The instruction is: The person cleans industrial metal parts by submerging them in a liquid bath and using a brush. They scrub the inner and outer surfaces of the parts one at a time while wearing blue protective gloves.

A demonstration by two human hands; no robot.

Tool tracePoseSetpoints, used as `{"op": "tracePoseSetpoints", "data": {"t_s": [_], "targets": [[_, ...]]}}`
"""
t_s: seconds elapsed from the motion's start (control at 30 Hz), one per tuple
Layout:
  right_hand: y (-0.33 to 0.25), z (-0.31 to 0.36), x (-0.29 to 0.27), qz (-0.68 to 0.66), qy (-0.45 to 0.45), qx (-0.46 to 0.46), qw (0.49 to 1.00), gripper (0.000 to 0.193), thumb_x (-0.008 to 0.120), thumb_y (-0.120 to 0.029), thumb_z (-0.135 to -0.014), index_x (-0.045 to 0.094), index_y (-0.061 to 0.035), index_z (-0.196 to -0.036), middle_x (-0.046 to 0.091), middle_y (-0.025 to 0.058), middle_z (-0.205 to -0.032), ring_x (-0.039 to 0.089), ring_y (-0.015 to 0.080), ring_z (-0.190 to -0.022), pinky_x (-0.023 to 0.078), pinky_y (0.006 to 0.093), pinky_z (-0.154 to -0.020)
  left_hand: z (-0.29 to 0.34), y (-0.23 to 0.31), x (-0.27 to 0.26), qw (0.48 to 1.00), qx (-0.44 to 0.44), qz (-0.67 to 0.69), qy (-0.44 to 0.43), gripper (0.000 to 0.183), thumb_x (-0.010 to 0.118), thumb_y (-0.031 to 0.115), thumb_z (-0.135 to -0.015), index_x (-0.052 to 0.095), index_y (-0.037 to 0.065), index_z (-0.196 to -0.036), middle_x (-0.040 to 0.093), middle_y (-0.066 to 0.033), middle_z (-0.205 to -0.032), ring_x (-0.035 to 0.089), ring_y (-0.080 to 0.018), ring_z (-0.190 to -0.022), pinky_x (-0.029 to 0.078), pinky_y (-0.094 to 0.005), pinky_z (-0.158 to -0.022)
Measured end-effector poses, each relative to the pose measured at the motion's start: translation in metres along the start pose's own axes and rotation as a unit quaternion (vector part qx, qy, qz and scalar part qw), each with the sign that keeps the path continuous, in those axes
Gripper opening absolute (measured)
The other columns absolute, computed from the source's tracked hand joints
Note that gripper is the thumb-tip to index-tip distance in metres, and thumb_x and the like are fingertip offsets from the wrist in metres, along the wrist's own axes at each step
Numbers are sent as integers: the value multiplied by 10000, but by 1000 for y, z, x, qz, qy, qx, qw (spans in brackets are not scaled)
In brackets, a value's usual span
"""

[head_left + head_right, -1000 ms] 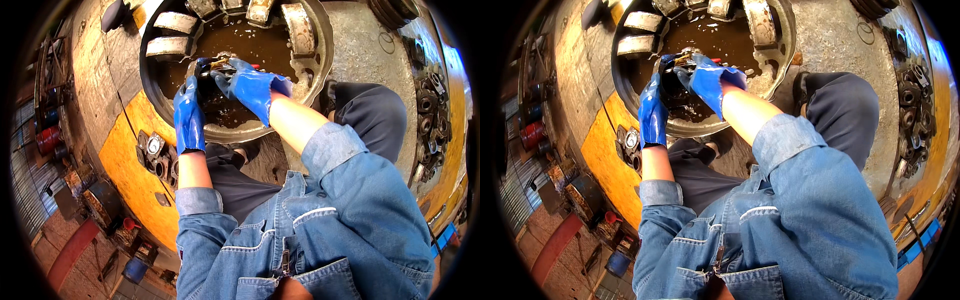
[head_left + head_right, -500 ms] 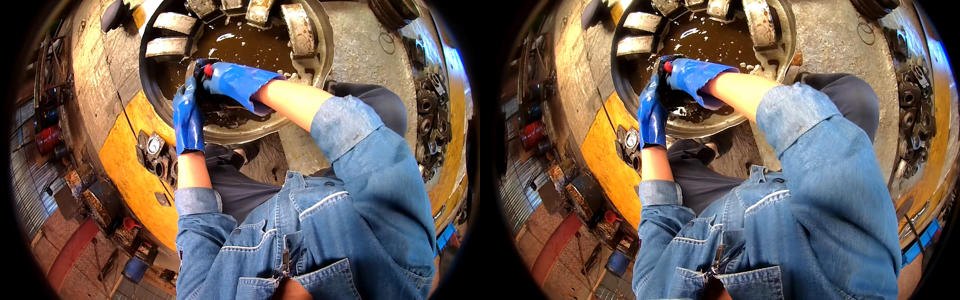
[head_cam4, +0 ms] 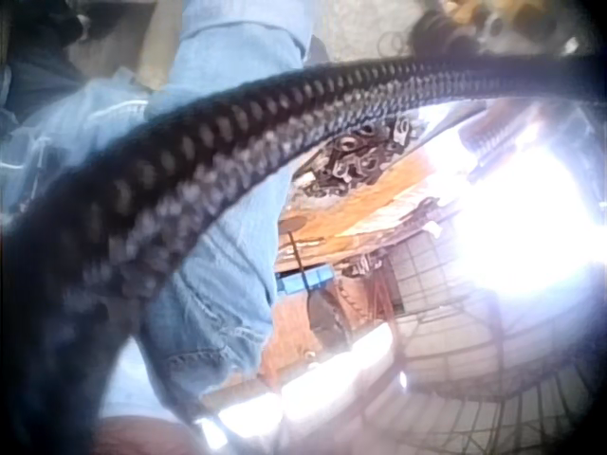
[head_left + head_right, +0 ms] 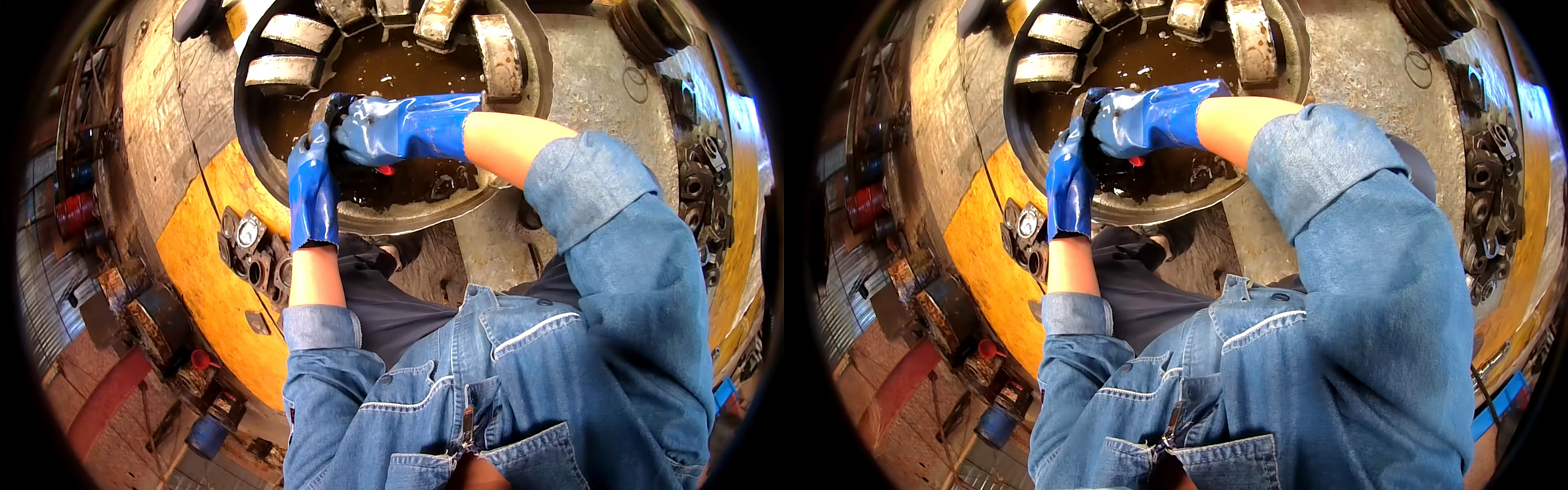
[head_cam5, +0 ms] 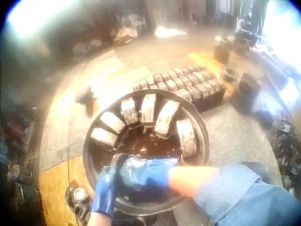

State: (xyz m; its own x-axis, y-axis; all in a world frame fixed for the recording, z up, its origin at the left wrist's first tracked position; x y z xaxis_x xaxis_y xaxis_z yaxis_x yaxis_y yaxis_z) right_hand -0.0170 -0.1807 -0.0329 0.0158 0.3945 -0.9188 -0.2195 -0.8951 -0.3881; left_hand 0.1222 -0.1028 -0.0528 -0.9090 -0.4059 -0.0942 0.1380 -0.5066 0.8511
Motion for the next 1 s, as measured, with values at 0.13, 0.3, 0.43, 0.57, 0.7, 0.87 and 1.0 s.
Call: {"op": "tracePoseSetpoints", "data": {"t_s": [0.13, 0.3, 0.43, 0.57, 0.7, 0.87, 1.0], "targets": [[5, 3, 16, 23, -37, 78, 996, 246, 547, -244, -1001, 721, -189, -1168, 726, 71, -1095, 737, 330, -1051, 591, 496, -822, -2, 1, 10, 999, -11, 22, -32, 489, 634, 361, -1063, 644, -35, -1349, 727, -130, -1202, 702, -218, -1008, 573, -346, -900], [4, 4, 18, -212, 36, 233, 948, 360, 759, -282, -847, 741, -163, -1186, 738, 130, -1203, 678, 373, -1154, 557, 475, -969, -16, -8, -3, 999, 9, -42, 1, 525, 637, 416, -1055, 663, -37, -1318, 734, -141, -1165, 705, -214, -940, 579, -345, -844], [-26, 25, 7, -147, -39, 190, 970, 393, 680, -212, -904, 685, -169, -1295, 705, 137, -1266, 701, 373, -1115, 569, 487, -939, -11, -5, -3, 996, 6, -90, 25, 520, 646, 425, -1045, 679, -44, -1266, 737, -125, -1092, 692, -201, -892, 568, -335, -794], [-49, 45, -17, 39, 59, 52, 996, 305, 560, -203, -988, 633, -113, -1271, 614, 138, -1313, 739, 317, -940, 566, 495, -688, -3, 0, 1, 999, -4, -20, 24, 519, 683, 425, -1008, 713, -64, -1180, 741, -124, -1031, 657, -184, -882, 533, -335, -808], [-22, 37, -5, 112, 121, 42, 985, 322, 559, -220, -1002, 649, -43, -1255, 667, 144, -1209, 736, 308, -886, 553, 470, -658, -3, 3, 6, 1000, 15, -11, 11, 549, 709, 430, -991, 708, -62, -1234, 750, -145, -1088, 681, -192, -951, 536, -328, -845], [-9, 13, -8, -15, -121, 260, 958, 331, 529, -204, -1022, 655, -113, -1314, 725, 148, -1232, 723, 335, -1117, 572, 555, -842, -15, -7, -3, 996, 39, -79, 34, 575, 722, 447, -965, 708, -56, -1244, 753, -162, -1083, 695, -217, -940, 540, -337, -849], [10, 18, -7, -112, -114, 335, 929, 371, 652, -282, -961, 697, -103, -1283, 752, 176, -1166, 715, 334, -1133, 567, 460, -965, -2, 6, 10, 997, -3, -76, 24, 578, 713, 459, -957, 710, -48, -1234, 754, -168, -1055, 697, -223, -931, 539, -332, -836]]}}
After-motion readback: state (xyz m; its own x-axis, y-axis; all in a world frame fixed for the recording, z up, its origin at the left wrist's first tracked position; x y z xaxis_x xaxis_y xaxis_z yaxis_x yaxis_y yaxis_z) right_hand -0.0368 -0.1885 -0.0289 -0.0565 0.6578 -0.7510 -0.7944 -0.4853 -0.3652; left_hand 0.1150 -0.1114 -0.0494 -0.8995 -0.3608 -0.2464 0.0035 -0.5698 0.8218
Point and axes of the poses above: each hand's wrist, its own z-axis away from the middle knuckle, its own x-axis out of the palm, y = z × x, the point moved 4 cm from there along -z, towards the middle knuckle
